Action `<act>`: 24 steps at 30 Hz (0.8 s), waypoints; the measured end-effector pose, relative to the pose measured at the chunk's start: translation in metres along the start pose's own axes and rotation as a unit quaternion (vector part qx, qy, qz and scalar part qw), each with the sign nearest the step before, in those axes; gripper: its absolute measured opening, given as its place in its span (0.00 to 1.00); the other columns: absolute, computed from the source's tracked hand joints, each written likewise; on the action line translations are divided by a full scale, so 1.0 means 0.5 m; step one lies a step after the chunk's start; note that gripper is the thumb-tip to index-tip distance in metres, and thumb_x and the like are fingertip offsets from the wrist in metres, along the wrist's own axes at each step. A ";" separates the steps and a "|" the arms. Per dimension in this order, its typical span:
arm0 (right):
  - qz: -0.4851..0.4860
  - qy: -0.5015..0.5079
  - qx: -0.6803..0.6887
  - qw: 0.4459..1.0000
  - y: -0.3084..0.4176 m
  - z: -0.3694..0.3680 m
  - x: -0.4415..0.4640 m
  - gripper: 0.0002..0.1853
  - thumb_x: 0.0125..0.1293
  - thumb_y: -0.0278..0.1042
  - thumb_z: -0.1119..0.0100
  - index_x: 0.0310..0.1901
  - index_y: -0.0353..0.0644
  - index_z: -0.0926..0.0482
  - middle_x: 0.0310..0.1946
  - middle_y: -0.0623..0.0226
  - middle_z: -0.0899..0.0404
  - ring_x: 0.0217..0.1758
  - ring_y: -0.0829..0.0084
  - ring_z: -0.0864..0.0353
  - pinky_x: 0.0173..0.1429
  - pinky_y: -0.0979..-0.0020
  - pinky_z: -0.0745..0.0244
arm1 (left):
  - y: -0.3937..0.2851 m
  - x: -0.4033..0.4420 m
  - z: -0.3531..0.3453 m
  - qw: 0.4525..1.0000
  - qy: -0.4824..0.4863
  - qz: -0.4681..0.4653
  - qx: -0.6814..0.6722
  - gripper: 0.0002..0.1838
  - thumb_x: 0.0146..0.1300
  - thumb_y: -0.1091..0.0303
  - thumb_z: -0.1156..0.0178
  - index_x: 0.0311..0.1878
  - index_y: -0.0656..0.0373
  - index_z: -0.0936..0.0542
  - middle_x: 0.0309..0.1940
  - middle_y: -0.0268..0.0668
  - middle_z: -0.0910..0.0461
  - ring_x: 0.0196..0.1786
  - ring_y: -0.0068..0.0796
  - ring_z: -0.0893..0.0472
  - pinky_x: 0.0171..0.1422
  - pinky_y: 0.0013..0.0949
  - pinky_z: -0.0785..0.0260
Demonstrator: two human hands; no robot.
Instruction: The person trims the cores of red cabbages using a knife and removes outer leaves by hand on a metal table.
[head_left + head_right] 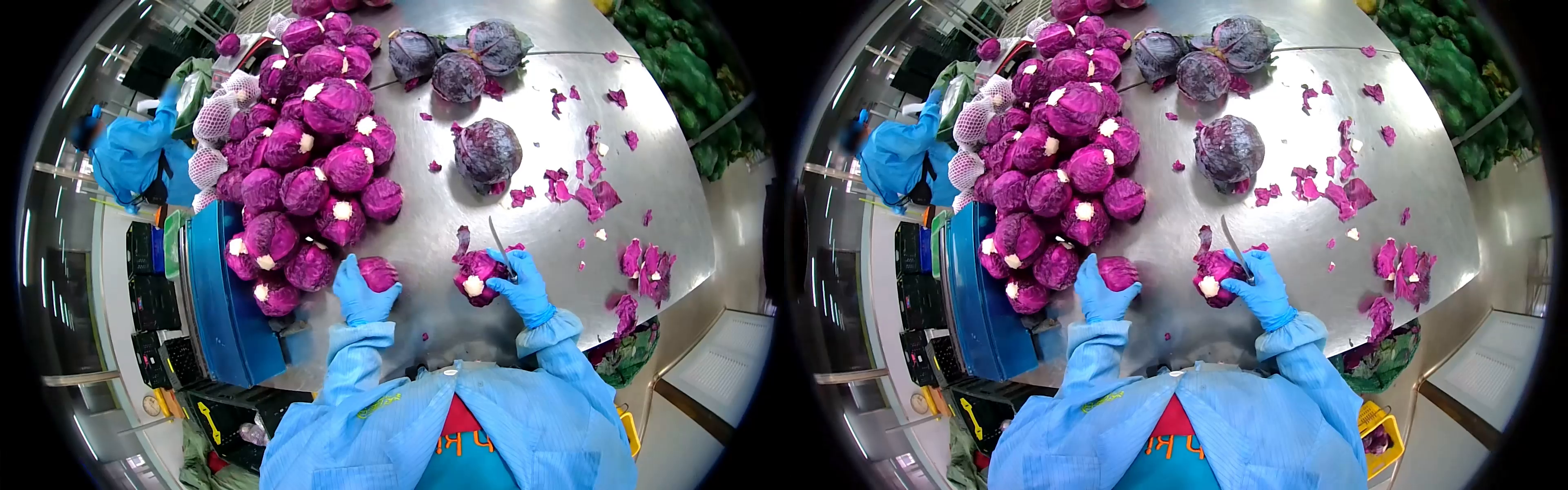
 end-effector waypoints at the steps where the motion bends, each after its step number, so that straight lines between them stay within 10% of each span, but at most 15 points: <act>1: 0.016 -0.001 0.002 1.000 -0.004 0.004 0.002 0.27 0.56 0.35 0.29 0.59 0.47 0.22 0.42 0.74 0.31 0.45 0.76 0.31 0.50 0.74 0.32 | 0.011 0.005 0.003 1.000 -0.012 0.003 0.014 0.59 0.34 0.50 0.22 0.70 0.61 0.41 0.66 0.54 0.38 0.67 0.58 0.39 0.71 0.52 0.42; 7: 0.060 -0.016 -0.019 0.998 -0.026 0.011 0.011 0.19 0.63 0.38 0.35 0.56 0.50 0.20 0.34 0.69 0.28 0.37 0.74 0.28 0.39 0.72 0.31 | -0.004 0.002 0.053 0.985 -0.038 0.032 0.168 0.56 0.37 0.52 0.23 0.70 0.60 0.40 0.66 0.55 0.38 0.68 0.58 0.39 0.72 0.52 0.45; 10: 0.078 -0.041 -0.097 0.991 -0.005 0.008 0.013 0.17 0.63 0.39 0.35 0.54 0.51 0.20 0.32 0.66 0.26 0.32 0.68 0.25 0.37 0.70 0.29 | -0.141 -0.024 0.080 0.968 -0.076 -0.241 -0.006 0.54 0.40 0.54 0.24 0.70 0.60 0.41 0.66 0.56 0.39 0.69 0.60 0.41 0.74 0.51 0.48; 17: 0.072 -0.128 -0.159 0.976 -0.009 0.013 0.010 0.12 0.66 0.42 0.39 0.46 0.46 0.20 0.33 0.61 0.23 0.33 0.60 0.20 0.37 0.64 0.26 | -0.333 -0.071 -0.127 0.854 0.221 -0.409 -0.235 0.49 0.38 0.65 0.25 0.68 0.58 0.35 0.68 0.53 0.39 0.69 0.63 0.41 0.75 0.50 0.49; 24: -0.042 -0.303 -0.224 0.925 -0.197 0.155 0.011 0.16 0.69 0.47 0.43 0.46 0.42 0.21 0.35 0.55 0.22 0.38 0.56 0.21 0.43 0.60 0.27 | -0.298 -0.080 -0.114 0.916 0.161 -0.288 -0.229 0.49 0.37 0.60 0.23 0.67 0.55 0.33 0.62 0.48 0.36 0.63 0.53 0.36 0.70 0.47 0.41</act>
Point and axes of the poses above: each hand's wrist, its own x-axis towards the middle knuckle, its own z-axis out of the back of the hand, y = z × x, the point moved 6 cm from there along x, towards the middle knuckle
